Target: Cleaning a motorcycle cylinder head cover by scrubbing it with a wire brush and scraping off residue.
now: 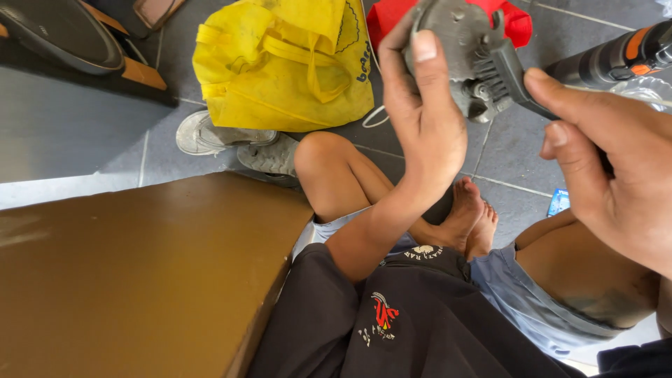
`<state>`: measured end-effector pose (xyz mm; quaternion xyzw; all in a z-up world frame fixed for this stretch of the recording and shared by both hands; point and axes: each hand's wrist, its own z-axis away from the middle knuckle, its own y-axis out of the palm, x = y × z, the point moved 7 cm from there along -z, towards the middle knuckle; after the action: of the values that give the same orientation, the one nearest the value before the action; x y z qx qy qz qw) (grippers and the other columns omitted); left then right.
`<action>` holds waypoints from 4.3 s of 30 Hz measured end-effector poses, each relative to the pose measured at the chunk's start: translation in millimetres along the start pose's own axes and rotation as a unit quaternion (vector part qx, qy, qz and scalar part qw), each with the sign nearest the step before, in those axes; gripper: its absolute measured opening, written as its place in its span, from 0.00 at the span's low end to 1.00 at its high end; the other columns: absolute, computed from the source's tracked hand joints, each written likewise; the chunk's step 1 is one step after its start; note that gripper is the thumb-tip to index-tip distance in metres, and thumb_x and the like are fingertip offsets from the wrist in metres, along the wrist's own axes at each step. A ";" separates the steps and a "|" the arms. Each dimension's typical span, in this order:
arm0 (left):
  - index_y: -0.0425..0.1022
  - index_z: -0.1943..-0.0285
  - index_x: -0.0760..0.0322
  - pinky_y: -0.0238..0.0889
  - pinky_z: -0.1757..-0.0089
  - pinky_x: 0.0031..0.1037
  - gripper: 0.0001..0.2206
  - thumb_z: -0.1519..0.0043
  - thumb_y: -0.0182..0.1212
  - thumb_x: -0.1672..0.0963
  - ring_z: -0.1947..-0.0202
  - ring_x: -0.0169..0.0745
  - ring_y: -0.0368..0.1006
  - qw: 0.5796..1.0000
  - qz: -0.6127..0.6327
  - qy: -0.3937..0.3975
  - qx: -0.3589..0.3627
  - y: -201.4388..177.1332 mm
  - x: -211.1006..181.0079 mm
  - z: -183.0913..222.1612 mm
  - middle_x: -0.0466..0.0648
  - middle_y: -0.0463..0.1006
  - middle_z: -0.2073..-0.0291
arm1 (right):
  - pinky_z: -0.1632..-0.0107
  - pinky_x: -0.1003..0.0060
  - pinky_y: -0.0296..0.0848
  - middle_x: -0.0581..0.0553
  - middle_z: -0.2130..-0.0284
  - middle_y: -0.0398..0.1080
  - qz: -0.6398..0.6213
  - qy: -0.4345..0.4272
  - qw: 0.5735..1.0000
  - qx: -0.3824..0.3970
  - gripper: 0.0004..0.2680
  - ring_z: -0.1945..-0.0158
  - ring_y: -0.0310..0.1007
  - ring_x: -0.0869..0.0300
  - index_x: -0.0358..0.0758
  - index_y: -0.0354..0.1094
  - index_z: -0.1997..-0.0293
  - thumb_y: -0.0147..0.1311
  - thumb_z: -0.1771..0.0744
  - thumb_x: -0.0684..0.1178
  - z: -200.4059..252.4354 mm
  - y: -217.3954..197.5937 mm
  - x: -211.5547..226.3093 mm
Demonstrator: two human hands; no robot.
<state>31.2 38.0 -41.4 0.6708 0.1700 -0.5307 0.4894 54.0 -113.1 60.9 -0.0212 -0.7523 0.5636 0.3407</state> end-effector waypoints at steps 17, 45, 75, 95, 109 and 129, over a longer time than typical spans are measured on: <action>0.74 0.45 0.65 0.66 0.49 0.32 0.16 0.27 0.53 0.49 0.51 0.36 0.71 0.986 0.163 0.012 0.015 12.2 -43.2 -21.6 0.49 0.77 0.53 | 0.74 0.59 0.62 0.46 0.80 0.69 0.067 -0.044 0.997 -0.016 0.15 0.83 0.59 0.56 0.31 0.69 0.29 0.55 0.27 0.39 -25.8 -29.7 47.1; 0.75 0.56 0.67 0.70 0.53 0.34 0.18 0.32 0.48 0.49 0.57 0.44 0.74 0.992 0.093 -0.071 0.043 -1.5 -33.0 -4.6 0.52 0.77 0.61 | 0.76 0.64 0.58 0.49 0.77 0.60 0.095 -0.054 0.992 -0.065 0.15 0.78 0.56 0.62 0.35 0.64 0.30 0.55 0.27 0.34 -17.2 -1.1 28.0; 0.77 0.57 0.67 0.69 0.50 0.33 0.17 0.34 0.52 0.48 0.56 0.44 0.74 0.986 0.163 -0.037 0.026 -7.9 -38.8 -17.1 0.51 0.77 0.62 | 0.87 0.73 0.53 0.52 0.77 0.68 -0.022 -0.038 0.999 -0.012 0.16 0.88 0.52 0.68 0.36 0.53 0.26 0.49 0.25 0.43 -18.8 8.8 17.4; 0.77 0.55 0.69 0.68 0.55 0.31 0.20 0.33 0.49 0.48 0.57 0.44 0.73 0.998 0.050 0.000 0.044 -13.0 -39.2 -18.6 0.52 0.77 0.62 | 0.84 0.72 0.59 0.46 0.78 0.72 -0.048 -0.055 0.995 -0.061 0.08 0.85 0.60 0.66 0.29 0.76 0.46 0.57 0.30 0.42 -27.6 -10.3 30.3; 0.76 0.56 0.66 0.68 0.55 0.28 0.14 0.31 0.50 0.52 0.60 0.40 0.73 0.988 0.115 -0.051 0.094 -7.2 -28.6 -12.4 0.49 0.77 0.63 | 0.82 0.67 0.62 0.47 0.75 0.73 0.012 -0.043 0.998 -0.052 0.09 0.84 0.59 0.66 0.31 0.77 0.46 0.54 0.29 0.43 -23.0 -10.5 23.1; 0.76 0.53 0.69 0.69 0.52 0.32 0.20 0.33 0.48 0.47 0.55 0.44 0.73 0.994 0.046 -0.033 0.090 -5.7 -40.5 -12.7 0.52 0.76 0.60 | 0.69 0.63 0.68 0.41 0.68 0.76 0.081 -0.043 0.987 -0.134 0.06 0.71 0.73 0.56 0.25 0.79 0.47 0.59 0.27 0.38 -21.9 -27.4 18.1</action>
<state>18.5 63.1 -9.1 0.7014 0.0748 -0.5424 0.4564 61.5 -97.4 96.3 -0.1031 -0.8309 0.4836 0.2553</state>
